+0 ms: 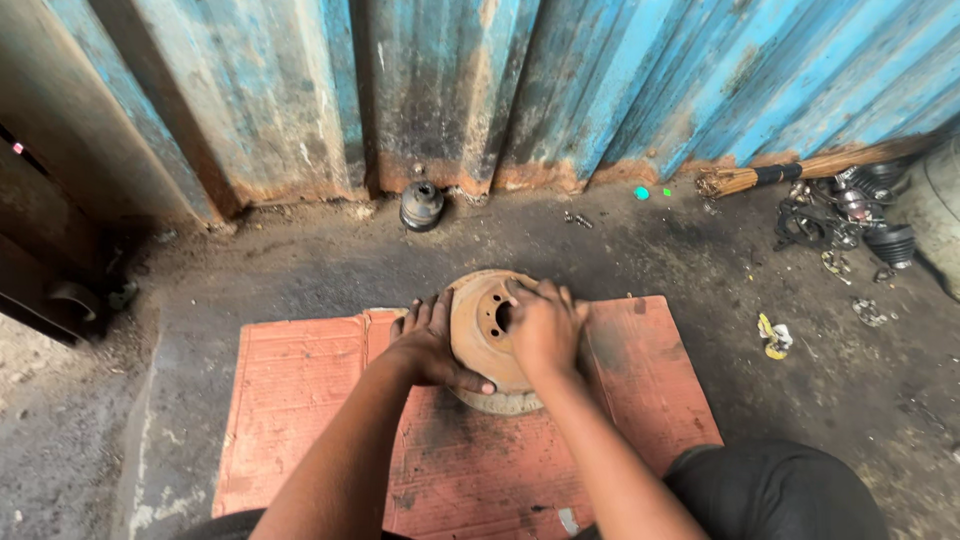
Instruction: The person cleans a metal brake drum by hand using sandpaper and a cloth, rotating it on a piece of cardboard to scrub the inner and outer surfaces.
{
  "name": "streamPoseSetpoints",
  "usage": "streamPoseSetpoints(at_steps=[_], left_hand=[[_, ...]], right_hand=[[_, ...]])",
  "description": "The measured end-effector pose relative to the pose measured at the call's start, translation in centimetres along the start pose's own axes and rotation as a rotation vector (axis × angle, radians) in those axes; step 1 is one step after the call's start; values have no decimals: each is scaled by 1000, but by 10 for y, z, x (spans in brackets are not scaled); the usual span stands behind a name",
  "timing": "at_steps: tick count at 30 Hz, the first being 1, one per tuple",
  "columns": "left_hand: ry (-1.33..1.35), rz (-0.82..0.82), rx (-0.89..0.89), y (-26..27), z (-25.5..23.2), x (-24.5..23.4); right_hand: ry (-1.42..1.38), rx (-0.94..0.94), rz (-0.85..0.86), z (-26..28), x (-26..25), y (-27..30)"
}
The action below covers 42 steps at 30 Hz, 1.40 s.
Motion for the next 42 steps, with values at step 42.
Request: streamPoseSetpoints(at_steps=[42], left_hand=[[3,-94,200,-3,-3,-9]], right_hand=[[-628,445,-52,-80,30,109]])
Point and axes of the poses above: each hand's wrist, its own y-axis away from the middle knuckle, its own x-axis out of the palm, z = x × y, the point moved 1 cm from there along -y, towards the middle knuckle, and after that the axes turned 10 degrees about -x, right-handed, at the moved point
